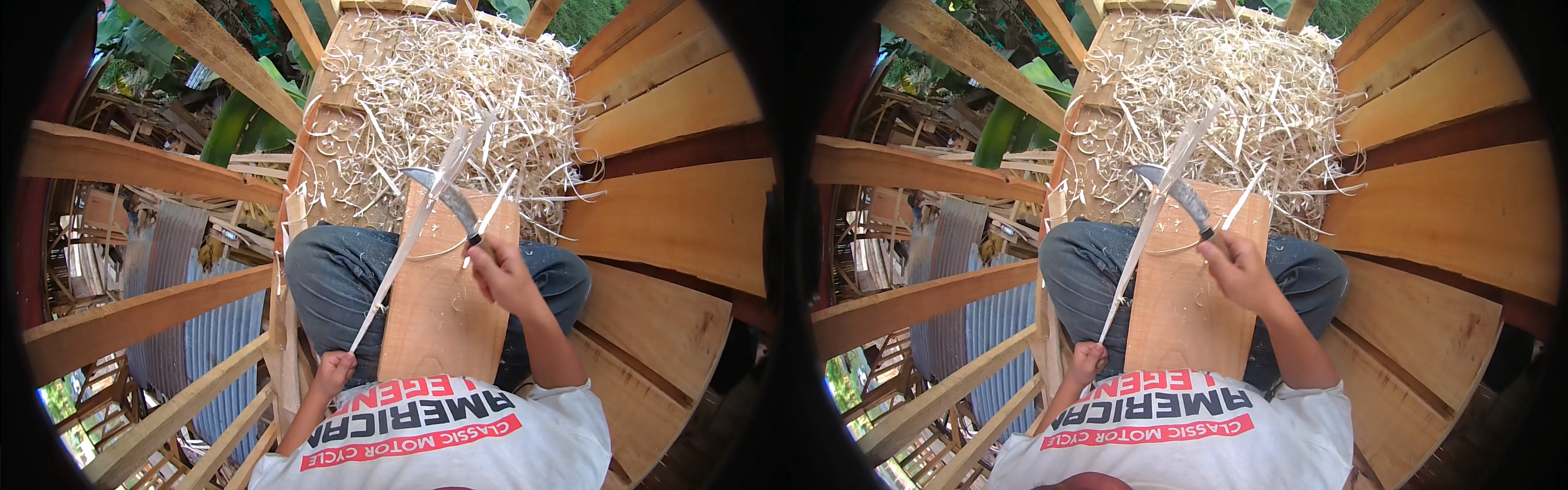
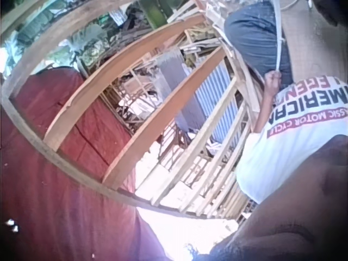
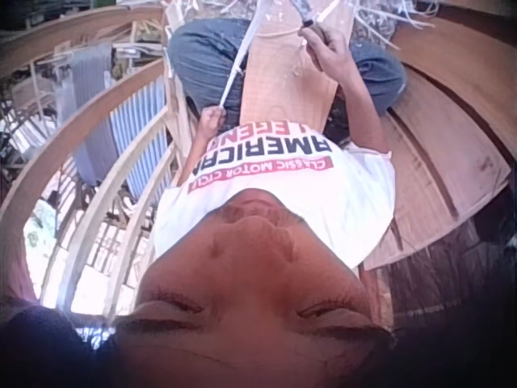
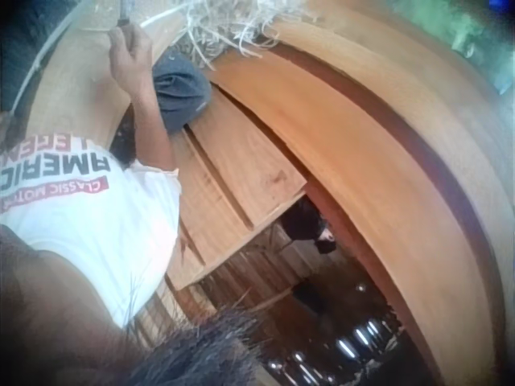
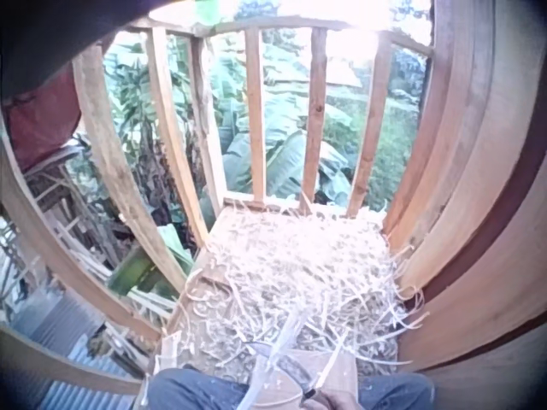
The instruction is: The person sits cross-legged on a wooden platform and uses a curved knife to shave thin strips from a long piece of wood. The person holds the wood with one hand and repeatedly draws the knife along its length to produce wood shavings.
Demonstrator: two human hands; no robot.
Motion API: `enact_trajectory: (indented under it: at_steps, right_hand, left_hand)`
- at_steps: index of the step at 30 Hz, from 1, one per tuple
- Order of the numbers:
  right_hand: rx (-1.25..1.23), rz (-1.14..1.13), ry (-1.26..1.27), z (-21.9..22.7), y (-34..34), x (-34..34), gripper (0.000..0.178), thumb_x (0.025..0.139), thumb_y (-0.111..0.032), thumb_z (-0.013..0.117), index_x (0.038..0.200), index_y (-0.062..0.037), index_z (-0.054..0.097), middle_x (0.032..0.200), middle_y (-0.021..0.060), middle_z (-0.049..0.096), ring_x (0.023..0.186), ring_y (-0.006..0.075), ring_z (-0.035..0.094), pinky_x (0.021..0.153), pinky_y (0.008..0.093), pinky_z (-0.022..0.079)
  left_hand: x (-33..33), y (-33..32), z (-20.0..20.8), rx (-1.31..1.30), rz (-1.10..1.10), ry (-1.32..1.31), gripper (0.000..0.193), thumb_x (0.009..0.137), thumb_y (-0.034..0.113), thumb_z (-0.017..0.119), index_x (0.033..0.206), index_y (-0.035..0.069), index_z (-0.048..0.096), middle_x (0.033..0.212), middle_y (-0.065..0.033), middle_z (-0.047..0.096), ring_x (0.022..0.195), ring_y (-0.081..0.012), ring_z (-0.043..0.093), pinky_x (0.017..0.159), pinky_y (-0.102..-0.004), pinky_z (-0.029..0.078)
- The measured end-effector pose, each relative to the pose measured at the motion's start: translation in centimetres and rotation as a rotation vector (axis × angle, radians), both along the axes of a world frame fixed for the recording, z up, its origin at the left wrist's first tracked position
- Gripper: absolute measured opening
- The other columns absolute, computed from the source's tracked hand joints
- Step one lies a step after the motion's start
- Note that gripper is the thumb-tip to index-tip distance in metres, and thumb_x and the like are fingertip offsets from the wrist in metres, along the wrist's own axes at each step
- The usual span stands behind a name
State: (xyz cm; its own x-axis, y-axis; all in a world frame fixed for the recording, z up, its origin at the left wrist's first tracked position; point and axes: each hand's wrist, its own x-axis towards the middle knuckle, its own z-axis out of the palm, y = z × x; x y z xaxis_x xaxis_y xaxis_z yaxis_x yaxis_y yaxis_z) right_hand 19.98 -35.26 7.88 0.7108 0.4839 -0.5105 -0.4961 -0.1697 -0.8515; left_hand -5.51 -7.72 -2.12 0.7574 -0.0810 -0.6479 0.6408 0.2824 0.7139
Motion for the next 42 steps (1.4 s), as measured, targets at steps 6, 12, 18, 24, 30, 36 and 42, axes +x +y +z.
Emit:
enact_trajectory:
  at_steps: [6, 12, 18, 24, 30, 36, 42]
  right_hand:
    - [-0.012, -0.158, -0.193, -1.3, -0.8, 1.4, 0.024, 0.091, -0.020, 0.054, 0.075, -0.0033, 0.055, 0.053, -0.0064, 0.043, 0.044, 0.0008, 0.036, 0.040, 0.0198, 0.026]
    - [-0.046, -0.161, -0.187, -1.2, -1.3, 1.9, 0.019, 0.088, -0.018, 0.060, 0.085, 0.0002, 0.061, 0.057, -0.0055, 0.044, 0.049, 0.0018, 0.037, 0.044, 0.0194, 0.027]
    - [-0.315, -0.308, -0.742, -2.6, 1.1, -0.3, 0.020, 0.085, -0.016, 0.064, 0.092, 0.0022, 0.061, 0.059, -0.0042, 0.047, 0.052, 0.0033, 0.038, 0.047, 0.0208, 0.030]
    - [-0.249, -0.081, -0.444, -2.4, 0.5, -0.8, 0.019, 0.086, -0.016, 0.062, 0.093, 0.0010, 0.060, 0.062, -0.0049, 0.048, 0.055, 0.0026, 0.040, 0.048, 0.0205, 0.032]
    - [-0.058, -0.115, -0.097, -1.0, 0.3, 0.5, 0.019, 0.090, -0.020, 0.057, 0.087, -0.0014, 0.061, 0.058, -0.0061, 0.042, 0.052, 0.0006, 0.037, 0.045, 0.0196, 0.029]
    - [0.006, 0.114, -0.212, -1.8, 0.2, 0.5, 0.022, 0.091, -0.021, 0.057, 0.093, 0.0007, 0.061, 0.055, -0.0061, 0.044, 0.042, 0.0008, 0.035, 0.038, 0.0186, 0.026]
    - [-0.001, -0.119, -0.100, -0.6, -0.3, 1.5, 0.021, 0.091, -0.019, 0.056, 0.083, -0.0002, 0.059, 0.054, -0.0059, 0.043, 0.043, 0.0009, 0.036, 0.038, 0.0194, 0.025]
  left_hand:
    - [0.0, -0.2, 0.0, -0.029, 0.004, 0.015, 0.041, 0.095, 0.031, 0.050, 0.062, 0.007, 0.046, 0.053, 0.0057, 0.036, 0.045, -0.0034, 0.030, 0.041, -0.0213, 0.022]
    - [0.1, -0.1, 0.0, -0.017, 0.006, -0.006, 0.041, 0.095, 0.031, 0.049, 0.062, 0.007, 0.045, 0.052, 0.0050, 0.036, 0.044, -0.0041, 0.030, 0.041, -0.0214, 0.022]
    - [0.3, -0.3, 0.4, 0.034, -0.006, -0.016, 0.044, 0.095, 0.032, 0.047, 0.060, 0.007, 0.042, 0.049, 0.0039, 0.033, 0.041, -0.0057, 0.029, 0.039, -0.0228, 0.020]
    - [0.2, 0.0, 0.0, 0.000, -0.008, -0.012, 0.042, 0.095, 0.031, 0.048, 0.061, 0.006, 0.044, 0.050, 0.0041, 0.035, 0.042, -0.0048, 0.030, 0.040, -0.0222, 0.021]
    - [0.1, 0.1, 0.1, 0.012, -0.008, -0.019, 0.040, 0.096, 0.027, 0.048, 0.062, 0.005, 0.047, 0.051, 0.0054, 0.037, 0.045, -0.0035, 0.031, 0.042, -0.0216, 0.023]
    - [0.1, -0.2, 0.2, 0.079, -0.019, -0.040, 0.043, 0.095, 0.032, 0.048, 0.060, 0.007, 0.043, 0.050, 0.0034, 0.037, 0.042, -0.0047, 0.029, 0.039, -0.0220, 0.021]
    - [0.2, -0.2, 0.1, 0.078, -0.027, -0.039, 0.043, 0.095, 0.032, 0.047, 0.060, 0.007, 0.044, 0.050, 0.0033, 0.037, 0.042, -0.0047, 0.029, 0.039, -0.0224, 0.020]
